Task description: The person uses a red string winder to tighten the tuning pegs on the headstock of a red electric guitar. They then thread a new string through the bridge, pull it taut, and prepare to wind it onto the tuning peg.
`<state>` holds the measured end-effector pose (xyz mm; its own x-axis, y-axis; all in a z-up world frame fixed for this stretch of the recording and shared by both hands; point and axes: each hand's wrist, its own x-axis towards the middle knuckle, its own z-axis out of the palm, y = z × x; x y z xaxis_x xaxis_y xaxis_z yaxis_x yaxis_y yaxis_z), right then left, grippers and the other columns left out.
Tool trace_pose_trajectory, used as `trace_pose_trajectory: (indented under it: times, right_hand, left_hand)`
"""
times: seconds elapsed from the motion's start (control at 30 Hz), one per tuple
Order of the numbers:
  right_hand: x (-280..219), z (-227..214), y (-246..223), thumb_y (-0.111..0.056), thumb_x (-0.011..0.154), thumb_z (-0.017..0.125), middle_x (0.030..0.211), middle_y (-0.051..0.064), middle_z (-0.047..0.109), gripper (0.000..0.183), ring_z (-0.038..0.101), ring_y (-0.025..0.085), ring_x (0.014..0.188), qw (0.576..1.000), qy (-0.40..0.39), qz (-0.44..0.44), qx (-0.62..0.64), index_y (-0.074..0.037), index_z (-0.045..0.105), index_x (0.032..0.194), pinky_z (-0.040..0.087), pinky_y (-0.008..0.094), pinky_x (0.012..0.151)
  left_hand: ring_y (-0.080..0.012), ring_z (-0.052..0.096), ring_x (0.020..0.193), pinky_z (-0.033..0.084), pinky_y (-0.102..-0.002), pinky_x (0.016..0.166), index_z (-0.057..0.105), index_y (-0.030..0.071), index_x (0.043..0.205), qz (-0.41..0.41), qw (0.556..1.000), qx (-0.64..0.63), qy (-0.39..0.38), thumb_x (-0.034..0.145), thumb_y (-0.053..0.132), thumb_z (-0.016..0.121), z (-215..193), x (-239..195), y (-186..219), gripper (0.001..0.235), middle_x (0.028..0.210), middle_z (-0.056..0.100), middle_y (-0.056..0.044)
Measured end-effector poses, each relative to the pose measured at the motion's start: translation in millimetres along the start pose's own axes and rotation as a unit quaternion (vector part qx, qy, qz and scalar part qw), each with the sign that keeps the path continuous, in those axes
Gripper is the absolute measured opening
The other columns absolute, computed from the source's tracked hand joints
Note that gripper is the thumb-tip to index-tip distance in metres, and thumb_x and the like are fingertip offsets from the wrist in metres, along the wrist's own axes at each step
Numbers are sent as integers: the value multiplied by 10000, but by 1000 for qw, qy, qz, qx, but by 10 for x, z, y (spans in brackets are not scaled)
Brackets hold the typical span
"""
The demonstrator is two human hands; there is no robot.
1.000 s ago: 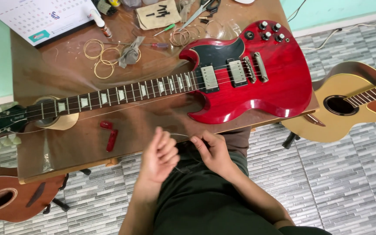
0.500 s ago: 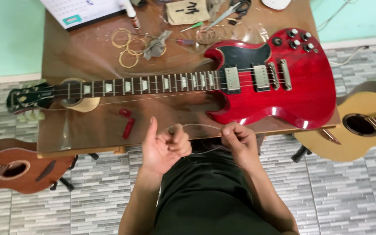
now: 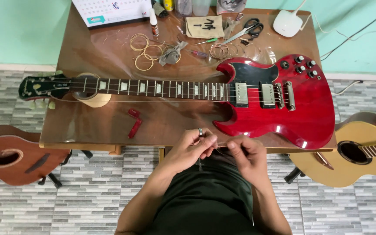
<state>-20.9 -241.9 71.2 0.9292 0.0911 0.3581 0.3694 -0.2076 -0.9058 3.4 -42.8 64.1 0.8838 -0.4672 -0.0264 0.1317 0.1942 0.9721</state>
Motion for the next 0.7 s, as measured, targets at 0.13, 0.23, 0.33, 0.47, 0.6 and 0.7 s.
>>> trace_pose_trajectory:
  times: [0.13, 0.23, 0.33, 0.47, 0.6, 0.7]
  right_hand:
    - [-48, -14, 128, -65, 954, 697, 535, 32, 516, 212, 442, 102, 567, 999, -15, -9, -27, -56, 692, 742, 455, 300, 553]
    - [-267, 144, 220, -259, 1000, 618, 745, -22, 726, 247, 612, 112, 642, 985, -81, 24, -149, -130, 719, 814, 464, 282, 669]
    - [-464, 201, 474, -207, 996, 635, 827, -19, 749, 182, 663, 85, 772, 986, -107, 67, -105, -116, 709, 856, 509, 255, 780]
    - [-513, 180, 526, -205, 983, 650, 790, -3, 746, 210, 637, 75, 727, 985, -148, 71, -53, -83, 721, 827, 497, 246, 739]
    - [-475, 136, 786, -104, 930, 711, 809, 43, 774, 119, 676, 100, 761, 984, -143, 97, -42, -34, 758, 845, 535, 242, 736]
    - [-269, 234, 743, -123, 923, 717, 787, 45, 766, 139, 679, 105, 732, 984, -160, 64, -32, -29, 746, 824, 535, 241, 701]
  left_hand:
    - [-30, 491, 575, 415, -148, 533, 727, 24, 852, -30, 992, -111, -45, 962, 163, 721, -82, -119, -120, 178, 628, 570, -1]
    - [-66, 463, 557, 358, -204, 538, 657, 56, 918, -81, 995, -4, -60, 1009, 288, 622, -146, -269, 36, 252, 662, 557, -6]
    - [-63, 485, 608, 387, -236, 597, 662, 115, 862, -102, 989, 110, -17, 1016, 354, 607, -190, -534, 186, 290, 661, 568, 25]
    - [-79, 395, 612, 309, -249, 627, 642, 132, 835, -129, 988, 83, -12, 1043, 415, 515, -230, -766, 58, 373, 660, 456, 52]
    - [-75, 403, 667, 348, -225, 691, 667, 20, 1168, -19, 984, -128, -120, 1123, 268, 482, -454, -971, -235, 313, 731, 432, 28]
    - [-94, 535, 803, 440, -228, 838, 667, 55, 1321, 37, 980, -92, -172, 1129, 197, 507, -652, -1080, -205, 288, 888, 585, -17]
